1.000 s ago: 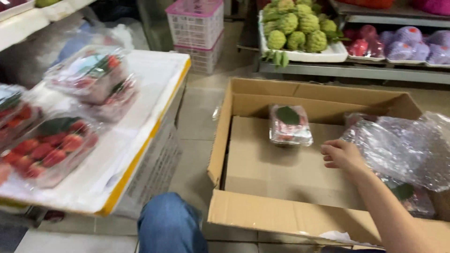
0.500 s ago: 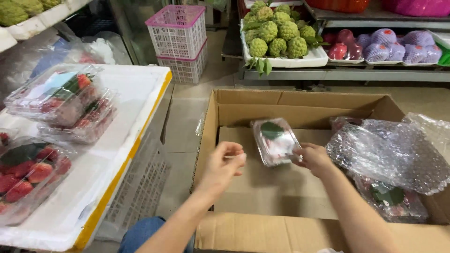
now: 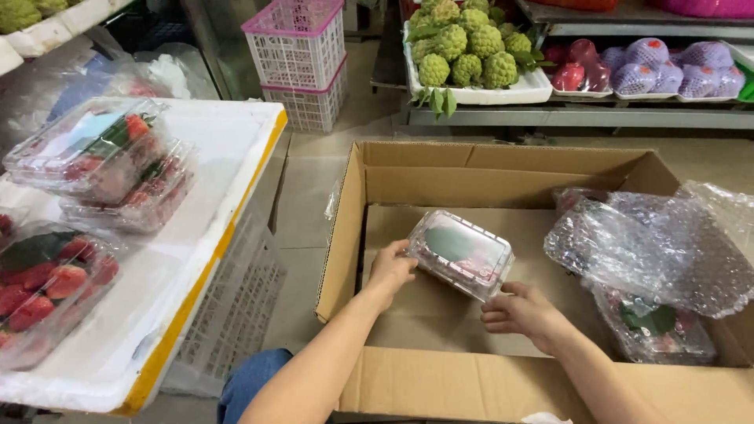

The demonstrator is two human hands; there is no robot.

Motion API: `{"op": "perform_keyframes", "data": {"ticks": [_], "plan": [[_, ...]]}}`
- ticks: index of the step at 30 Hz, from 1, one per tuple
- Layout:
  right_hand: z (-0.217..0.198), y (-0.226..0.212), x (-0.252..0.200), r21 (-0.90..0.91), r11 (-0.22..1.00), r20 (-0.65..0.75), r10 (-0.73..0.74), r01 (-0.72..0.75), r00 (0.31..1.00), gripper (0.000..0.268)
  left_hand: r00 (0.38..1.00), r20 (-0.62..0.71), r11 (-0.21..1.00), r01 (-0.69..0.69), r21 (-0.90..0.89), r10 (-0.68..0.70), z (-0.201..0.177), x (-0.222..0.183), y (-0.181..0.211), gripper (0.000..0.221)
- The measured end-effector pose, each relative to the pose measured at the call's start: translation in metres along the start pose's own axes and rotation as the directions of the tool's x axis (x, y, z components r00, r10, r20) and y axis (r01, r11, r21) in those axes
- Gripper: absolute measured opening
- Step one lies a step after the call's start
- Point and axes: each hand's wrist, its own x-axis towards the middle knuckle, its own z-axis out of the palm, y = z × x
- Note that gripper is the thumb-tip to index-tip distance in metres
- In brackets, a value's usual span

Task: The person uses scissors to open a cardboard box, removes protective layers, and then sorts through individual plastic containers of strawberries, inspecting and organizing them.

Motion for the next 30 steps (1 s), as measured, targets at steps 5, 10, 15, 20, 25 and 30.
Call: {"op": "perform_keyframes", "data": {"ticks": [5,10,15,20,25,30], "plan": [[-0.001,0.0,0.014,0.088,0.972,0.01,-0.221,0.219,0.975,0.038,0.99,-0.131,0.984,-0.08,-0.158,0.06,-0.001,-0.003,-0.006,0.058],[0.007,0.002,0.03,0.217,0.941,-0.094,-0.246,0.261,0.965,0.068,0.984,-0.159,0.893,0.0,-0.45,-0.081,-0.012,-0.003,-0.014,0.046],[0.011,0.001,0.035,0.297,0.926,-0.127,-0.203,0.233,0.971,0.045,0.982,-0.158,0.836,-0.001,-0.548,-0.102,-0.012,0.002,-0.02,0.035],[0.018,-0.003,0.032,0.337,0.899,-0.194,-0.226,0.281,0.955,0.052,0.983,-0.184,0.84,-0.089,-0.536,-0.013,-0.01,0.009,-0.027,0.047],[0.008,0.022,0.076,0.245,0.91,-0.223,-0.282,0.334,0.933,0.051,0.979,-0.2,0.874,-0.122,-0.47,0.029,-0.006,0.037,-0.046,0.046],[0.011,0.03,0.092,0.164,0.935,-0.254,-0.267,0.314,0.93,0.044,0.967,-0.251,0.936,-0.132,-0.328,0.048,-0.005,0.082,-0.086,0.035]]}}
